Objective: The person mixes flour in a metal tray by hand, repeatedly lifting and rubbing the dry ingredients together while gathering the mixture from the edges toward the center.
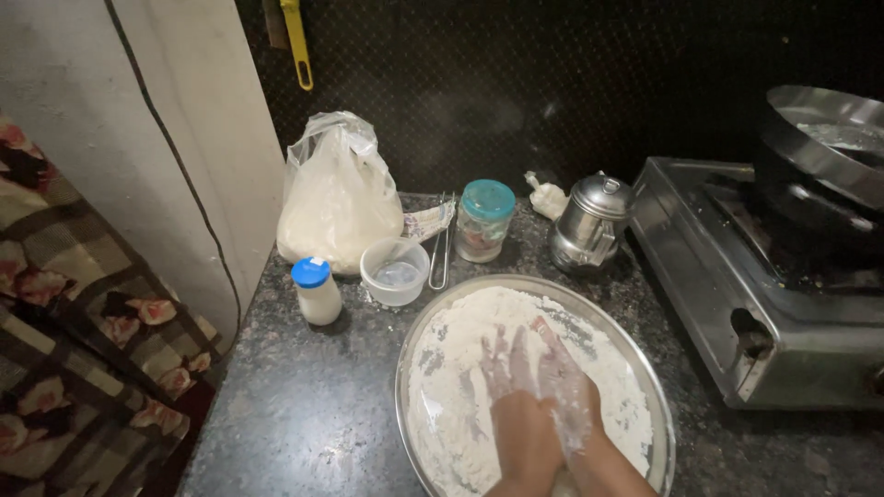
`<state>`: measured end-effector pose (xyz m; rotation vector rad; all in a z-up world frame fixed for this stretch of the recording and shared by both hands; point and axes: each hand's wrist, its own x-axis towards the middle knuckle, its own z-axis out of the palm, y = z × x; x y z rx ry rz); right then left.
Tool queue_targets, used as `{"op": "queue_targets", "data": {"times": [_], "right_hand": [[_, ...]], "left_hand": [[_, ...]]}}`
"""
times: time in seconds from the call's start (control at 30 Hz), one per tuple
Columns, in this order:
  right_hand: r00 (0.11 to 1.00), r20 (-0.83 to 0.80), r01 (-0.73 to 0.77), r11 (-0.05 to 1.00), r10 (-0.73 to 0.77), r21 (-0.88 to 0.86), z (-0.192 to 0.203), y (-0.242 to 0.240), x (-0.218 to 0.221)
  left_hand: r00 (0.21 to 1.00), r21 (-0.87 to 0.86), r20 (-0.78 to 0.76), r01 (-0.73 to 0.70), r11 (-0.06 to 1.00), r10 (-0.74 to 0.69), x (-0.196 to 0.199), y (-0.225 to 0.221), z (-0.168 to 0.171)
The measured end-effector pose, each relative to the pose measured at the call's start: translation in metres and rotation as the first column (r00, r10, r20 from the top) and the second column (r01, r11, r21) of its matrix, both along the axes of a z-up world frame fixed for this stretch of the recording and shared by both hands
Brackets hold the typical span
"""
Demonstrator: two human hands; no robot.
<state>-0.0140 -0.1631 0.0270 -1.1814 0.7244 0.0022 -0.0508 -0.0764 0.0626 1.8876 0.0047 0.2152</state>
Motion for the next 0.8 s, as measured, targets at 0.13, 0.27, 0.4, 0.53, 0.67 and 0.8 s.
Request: {"op": "queue_targets", "data": {"times": [0.13, 0.27, 0.4, 0.53, 0.67, 0.8], "right_hand": [[0.957, 0.275, -0.157, 0.96, 0.09, 0.231, -0.021, -0.022, -0.002], [0.992, 0.121, -0.101, 0.787, 0.034, 0.609, 0.079, 0.021, -0.027], [0.992, 0.015, -0.127, 0.951, 0.128, 0.281, 0.07, 0.015, -0.026], [0.992, 0.008, -0.124, 0.947, 0.127, 0.298, 0.054, -0.007, -0.022], [0.98, 0.044, -0.2, 0.943, 0.196, 0.265, 0.064, -0.01, -0.024], [0.989, -0.15, 0.029, 0.996, -0.016, 0.085, 0.092, 0.002, -0.023]], "left_hand": [[0.995, 0.1, 0.093, 0.024, 0.995, -0.033, 0.001, -0.008, 0.012], [0.986, 0.264, 0.164, -0.05, 0.963, 0.006, 0.023, -0.015, -0.003], [0.986, 0.365, 0.157, -0.103, 0.925, 0.048, 0.041, -0.001, 0.016], [0.995, 0.347, -0.088, -0.018, 0.938, 0.051, 0.057, 0.015, 0.041], [0.932, 0.111, -0.347, -0.071, 0.991, 0.106, 0.058, 0.029, 0.094], [0.83, -0.09, -0.535, -0.238, 0.967, 0.154, 0.062, 0.023, 0.087]]}}
